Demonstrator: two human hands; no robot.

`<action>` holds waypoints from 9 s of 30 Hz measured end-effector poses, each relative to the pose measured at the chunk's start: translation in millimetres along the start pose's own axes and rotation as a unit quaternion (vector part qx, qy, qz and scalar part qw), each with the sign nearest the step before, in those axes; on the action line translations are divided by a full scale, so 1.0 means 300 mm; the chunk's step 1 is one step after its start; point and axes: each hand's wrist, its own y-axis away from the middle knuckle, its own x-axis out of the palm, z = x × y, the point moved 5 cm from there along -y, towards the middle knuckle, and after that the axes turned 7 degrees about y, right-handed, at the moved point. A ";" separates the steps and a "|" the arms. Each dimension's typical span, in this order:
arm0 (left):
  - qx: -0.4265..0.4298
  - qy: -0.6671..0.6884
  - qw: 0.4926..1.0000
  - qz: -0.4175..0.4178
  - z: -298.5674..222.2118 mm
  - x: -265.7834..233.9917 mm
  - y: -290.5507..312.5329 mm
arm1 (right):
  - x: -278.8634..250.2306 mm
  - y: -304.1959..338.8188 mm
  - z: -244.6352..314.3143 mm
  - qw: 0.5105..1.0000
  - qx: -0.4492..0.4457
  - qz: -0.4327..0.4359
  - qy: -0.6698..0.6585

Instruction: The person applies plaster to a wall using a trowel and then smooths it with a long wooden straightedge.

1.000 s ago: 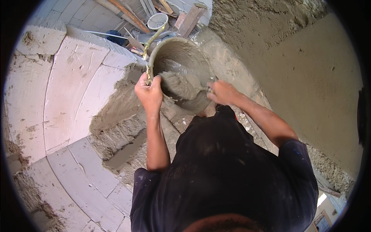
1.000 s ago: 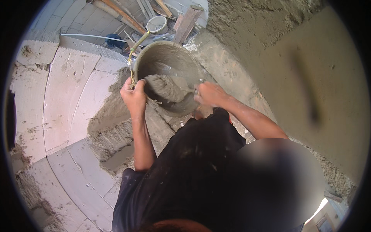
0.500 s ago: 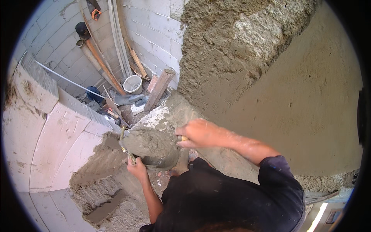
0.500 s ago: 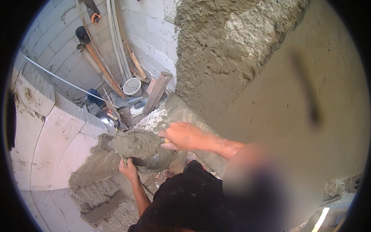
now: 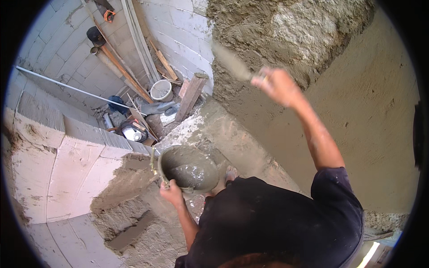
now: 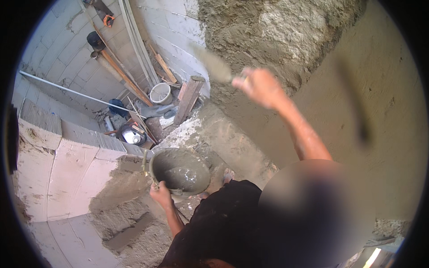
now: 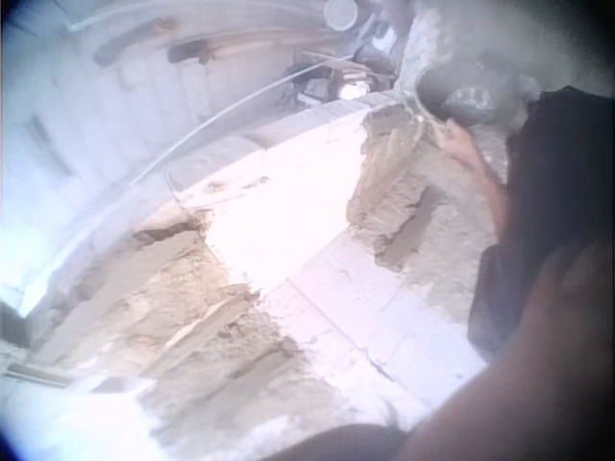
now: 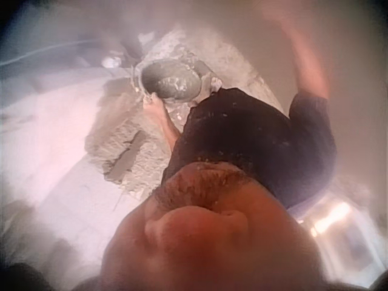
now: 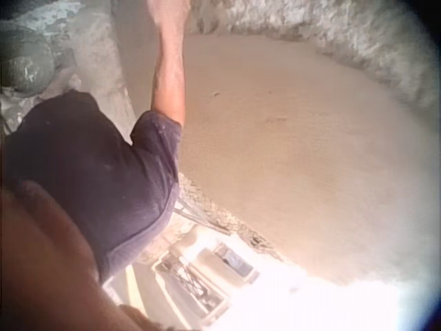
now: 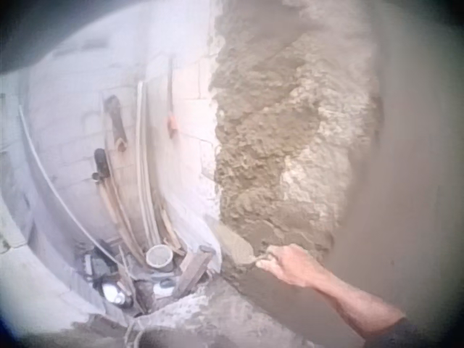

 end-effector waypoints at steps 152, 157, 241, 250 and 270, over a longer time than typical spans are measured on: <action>0.266 0.047 0.908 0.321 -0.649 0.248 0.037 | 0.555 0.551 0.360 0.984 -0.134 -0.037 0.110; 0.295 0.034 0.918 0.263 -0.617 0.167 0.038 | 0.588 0.688 0.484 0.981 -0.154 0.084 0.088; 0.082 -0.012 0.959 0.270 -0.207 0.597 -0.217 | 0.144 0.666 -0.598 0.885 0.344 -0.261 -0.175; 0.214 -0.003 0.926 0.311 -0.379 0.738 0.032 | 0.264 0.819 -0.264 0.968 0.234 -0.056 -0.068; 0.398 0.113 0.817 0.403 -0.812 0.628 0.433 | 0.500 0.726 -0.050 0.987 0.010 0.162 0.001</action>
